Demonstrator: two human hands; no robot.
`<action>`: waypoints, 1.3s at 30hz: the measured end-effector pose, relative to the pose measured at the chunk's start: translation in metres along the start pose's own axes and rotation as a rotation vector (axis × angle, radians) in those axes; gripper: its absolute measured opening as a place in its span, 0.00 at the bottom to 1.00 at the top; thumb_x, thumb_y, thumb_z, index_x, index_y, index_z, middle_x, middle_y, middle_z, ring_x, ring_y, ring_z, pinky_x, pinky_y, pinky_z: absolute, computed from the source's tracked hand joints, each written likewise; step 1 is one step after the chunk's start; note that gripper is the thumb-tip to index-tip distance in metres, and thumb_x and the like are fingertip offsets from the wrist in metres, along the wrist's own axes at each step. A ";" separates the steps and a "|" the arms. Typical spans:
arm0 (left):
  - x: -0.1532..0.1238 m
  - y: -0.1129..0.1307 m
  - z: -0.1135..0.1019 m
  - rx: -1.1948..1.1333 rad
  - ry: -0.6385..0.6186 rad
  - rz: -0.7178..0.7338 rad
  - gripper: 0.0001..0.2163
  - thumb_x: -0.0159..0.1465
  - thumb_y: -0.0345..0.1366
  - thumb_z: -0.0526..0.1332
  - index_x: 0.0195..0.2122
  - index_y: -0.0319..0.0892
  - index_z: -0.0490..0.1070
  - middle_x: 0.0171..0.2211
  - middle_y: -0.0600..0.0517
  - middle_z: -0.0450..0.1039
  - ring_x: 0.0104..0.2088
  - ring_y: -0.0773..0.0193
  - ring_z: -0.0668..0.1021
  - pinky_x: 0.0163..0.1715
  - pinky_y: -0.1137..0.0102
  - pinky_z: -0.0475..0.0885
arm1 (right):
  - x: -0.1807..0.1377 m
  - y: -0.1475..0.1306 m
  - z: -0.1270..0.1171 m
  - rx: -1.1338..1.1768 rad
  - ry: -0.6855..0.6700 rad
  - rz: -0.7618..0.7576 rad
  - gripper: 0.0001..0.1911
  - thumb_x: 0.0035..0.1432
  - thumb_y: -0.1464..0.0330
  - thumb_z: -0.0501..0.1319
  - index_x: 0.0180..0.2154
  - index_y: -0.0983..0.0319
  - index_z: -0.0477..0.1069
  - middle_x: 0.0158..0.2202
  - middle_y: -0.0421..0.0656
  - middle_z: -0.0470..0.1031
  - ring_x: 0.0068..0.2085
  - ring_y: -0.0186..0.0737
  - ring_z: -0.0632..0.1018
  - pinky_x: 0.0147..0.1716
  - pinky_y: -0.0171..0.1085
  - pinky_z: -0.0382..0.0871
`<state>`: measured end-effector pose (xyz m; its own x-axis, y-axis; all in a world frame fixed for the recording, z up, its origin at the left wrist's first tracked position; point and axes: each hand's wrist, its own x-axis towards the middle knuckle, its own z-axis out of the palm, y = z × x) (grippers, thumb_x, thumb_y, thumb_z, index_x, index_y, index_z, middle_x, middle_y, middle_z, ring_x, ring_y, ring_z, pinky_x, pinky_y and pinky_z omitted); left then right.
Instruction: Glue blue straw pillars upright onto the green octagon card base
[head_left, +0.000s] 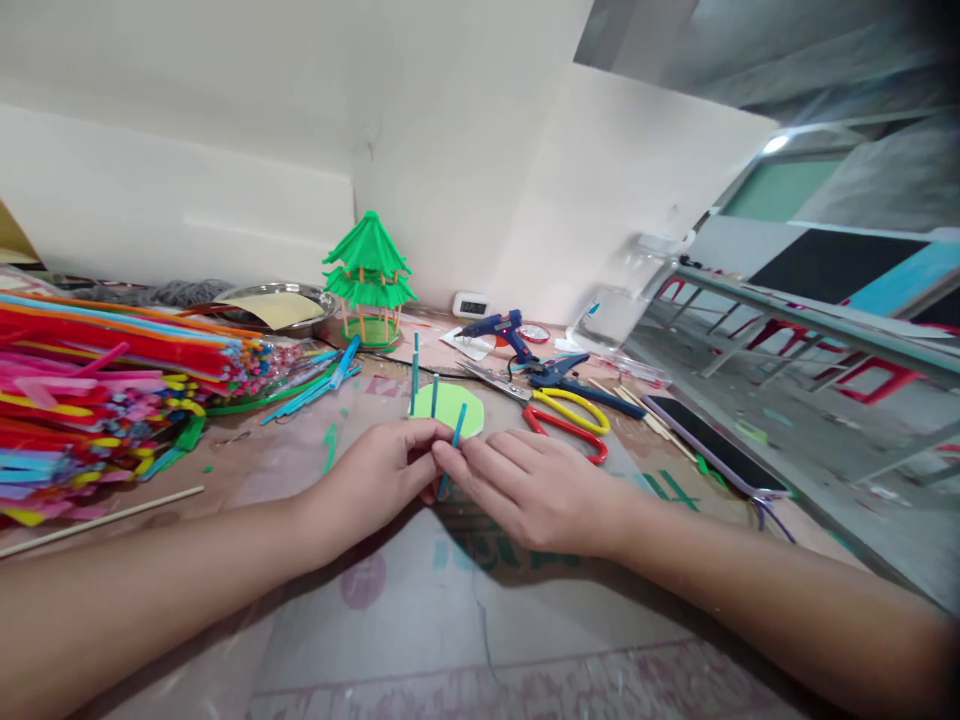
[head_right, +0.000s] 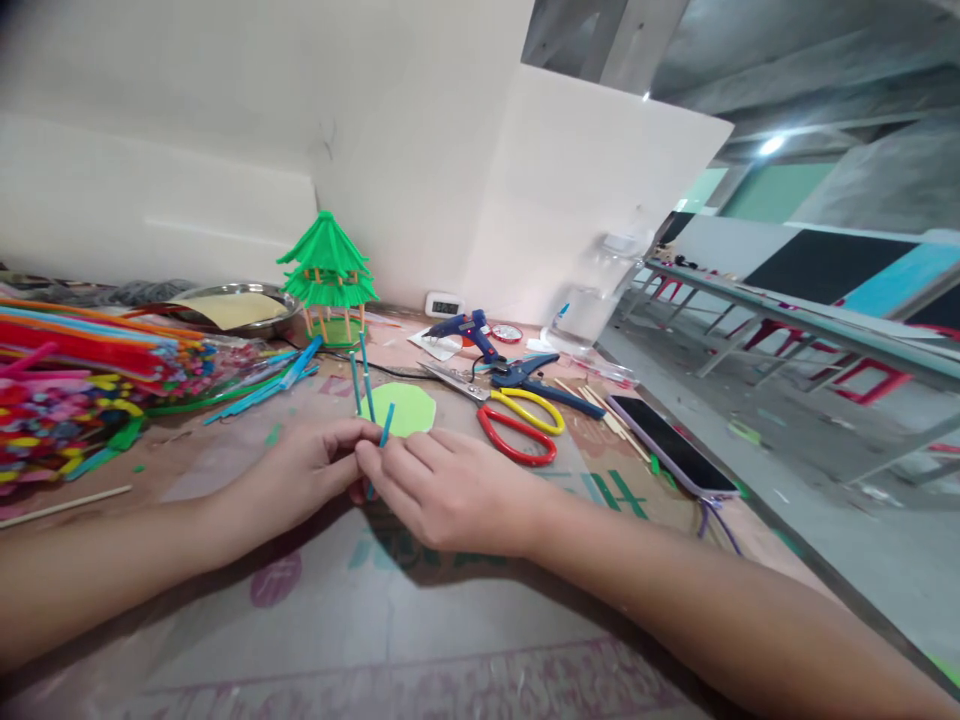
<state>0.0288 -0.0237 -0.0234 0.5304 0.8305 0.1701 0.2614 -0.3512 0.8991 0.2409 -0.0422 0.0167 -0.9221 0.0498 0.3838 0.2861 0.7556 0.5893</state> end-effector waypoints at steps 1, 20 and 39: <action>0.000 0.000 0.000 -0.010 -0.005 -0.002 0.09 0.66 0.39 0.55 0.31 0.42 0.69 0.24 0.57 0.68 0.25 0.68 0.71 0.26 0.73 0.65 | -0.001 0.000 0.002 0.002 0.001 0.019 0.17 0.71 0.77 0.52 0.54 0.80 0.72 0.35 0.51 0.79 0.34 0.42 0.76 0.30 0.41 0.72; -0.005 0.010 -0.042 0.609 0.312 0.254 0.13 0.66 0.41 0.55 0.26 0.43 0.67 0.23 0.55 0.69 0.25 0.66 0.71 0.28 0.71 0.63 | -0.014 0.028 -0.028 0.612 0.428 0.861 0.06 0.72 0.66 0.59 0.46 0.57 0.75 0.39 0.44 0.80 0.33 0.38 0.80 0.32 0.40 0.76; 0.010 -0.025 -0.038 0.751 -0.007 0.275 0.15 0.70 0.41 0.56 0.45 0.42 0.81 0.38 0.46 0.83 0.38 0.54 0.80 0.40 0.62 0.70 | -0.009 0.023 0.034 0.928 0.206 0.953 0.13 0.70 0.62 0.60 0.33 0.60 0.66 0.27 0.36 0.67 0.29 0.33 0.68 0.30 0.35 0.61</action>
<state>-0.0030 0.0100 -0.0293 0.6590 0.6703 0.3412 0.5929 -0.7421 0.3126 0.2467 -0.0033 0.0025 -0.3848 0.7635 0.5187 0.4323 0.6456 -0.6295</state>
